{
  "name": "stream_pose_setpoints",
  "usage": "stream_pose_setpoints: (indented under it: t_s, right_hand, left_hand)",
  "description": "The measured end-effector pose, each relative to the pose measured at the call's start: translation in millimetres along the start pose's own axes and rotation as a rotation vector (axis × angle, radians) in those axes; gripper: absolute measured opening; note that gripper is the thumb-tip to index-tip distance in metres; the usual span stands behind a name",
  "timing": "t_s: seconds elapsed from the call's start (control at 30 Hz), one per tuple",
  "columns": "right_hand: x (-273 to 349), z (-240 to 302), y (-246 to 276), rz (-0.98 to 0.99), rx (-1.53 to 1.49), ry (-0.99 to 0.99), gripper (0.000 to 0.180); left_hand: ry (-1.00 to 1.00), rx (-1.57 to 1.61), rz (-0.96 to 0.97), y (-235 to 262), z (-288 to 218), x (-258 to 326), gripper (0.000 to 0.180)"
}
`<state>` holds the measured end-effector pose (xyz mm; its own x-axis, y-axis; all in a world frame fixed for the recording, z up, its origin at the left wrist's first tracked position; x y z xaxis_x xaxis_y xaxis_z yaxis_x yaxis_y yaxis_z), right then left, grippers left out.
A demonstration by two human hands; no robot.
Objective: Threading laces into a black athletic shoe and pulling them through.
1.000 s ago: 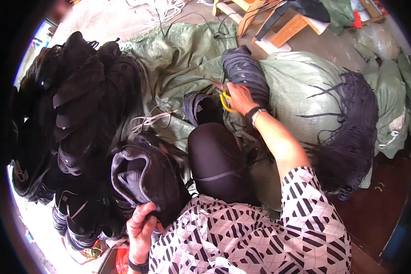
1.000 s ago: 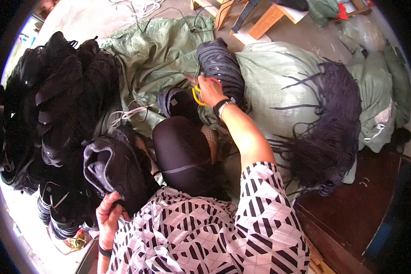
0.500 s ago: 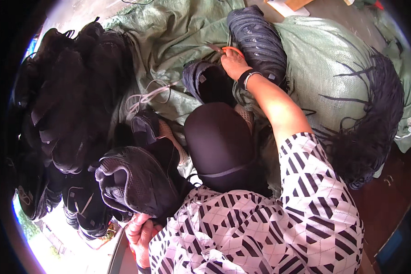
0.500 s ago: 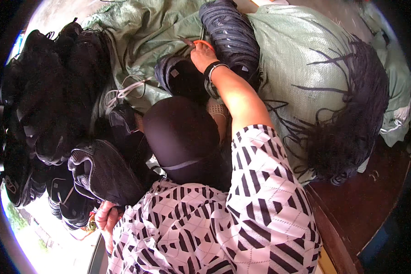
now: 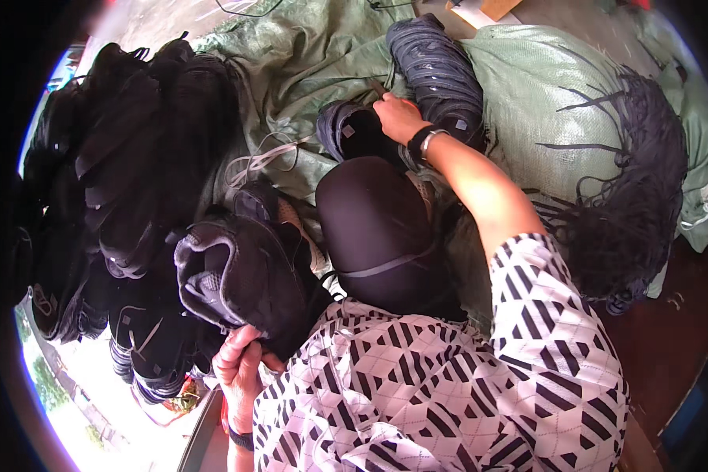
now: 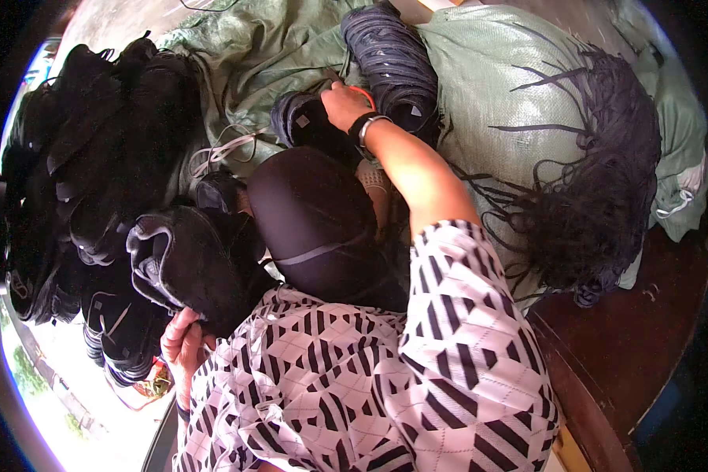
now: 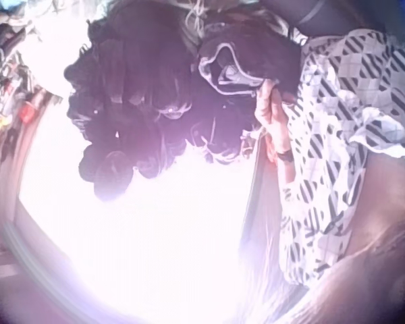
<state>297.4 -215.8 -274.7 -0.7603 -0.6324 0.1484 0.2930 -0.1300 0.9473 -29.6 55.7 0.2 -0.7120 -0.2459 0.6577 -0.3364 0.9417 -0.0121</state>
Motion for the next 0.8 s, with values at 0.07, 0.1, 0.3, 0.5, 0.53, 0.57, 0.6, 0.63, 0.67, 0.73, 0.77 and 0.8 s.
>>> stream_pose_setpoints:
  t_s: [0.07,0.1,0.3,0.5,0.53,0.57,0.6,0.63,0.67,0.73,0.77,0.8]
  right_hand:
    - [15,8,27,0.095,-0.335,-0.087,0.017]
    - [21,17,43,0.193,-0.672,-0.162,0.021]
    - [150,64,100,0.172,-1.006,-0.529,0.053]
    - [213,93,66,0.041,-1.413,-0.717,0.032]
    - [212,97,63,-0.104,-1.552,-0.682,0.026]
    - [212,98,62,-0.103,-1.55,-0.676,0.026]
    - [212,100,69,-0.242,-1.541,-0.68,0.024]
    - [213,101,75,-0.38,-1.529,-0.682,0.024]
    - [215,97,78,-0.47,-1.541,-0.649,0.024]
    - [228,82,87,-0.655,-1.799,-0.677,0.025]
    - [235,75,95,-0.751,-1.959,-0.656,0.028]
    - [245,64,100,-0.805,-2.067,-0.579,0.029]
  left_hand:
    - [-0.013,0.006,0.016,1,0,1,0.024]
    - [-0.008,0.007,0.001,6,2,3,0.026]
    - [-0.058,0.018,0.059,10,6,-2,0.026]
    - [-0.101,-0.041,0.147,-7,0,-21,0.027]
    - [-0.097,-0.084,0.164,-11,-2,-23,0.027]
    - [-0.1,-0.124,0.168,-16,-5,-25,0.026]
    - [-0.104,-0.134,0.18,-19,-5,-27,0.026]
    - [-0.108,-0.143,0.193,-21,-4,-28,0.026]
    - [-0.11,-0.155,0.2,-24,-4,-29,0.026]
    - [-0.101,-0.151,0.192,-26,-4,-26,0.026]
    - [-0.094,-0.149,0.186,-25,-5,-25,0.027]
    - [-0.112,-0.141,0.209,-23,-5,-25,0.027]
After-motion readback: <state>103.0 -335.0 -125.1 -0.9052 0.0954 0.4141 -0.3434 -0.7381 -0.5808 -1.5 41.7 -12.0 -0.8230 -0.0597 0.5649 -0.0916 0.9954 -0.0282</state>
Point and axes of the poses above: each hand's wrist, its own x-axis away from the middle knuckle, its own y-axis out of the back of the hand, z = x × y, the point moved 2 cm from there along -x, towards the middle knuckle, and after that the axes turned 10 degrees about y, right-handed, at the moved point
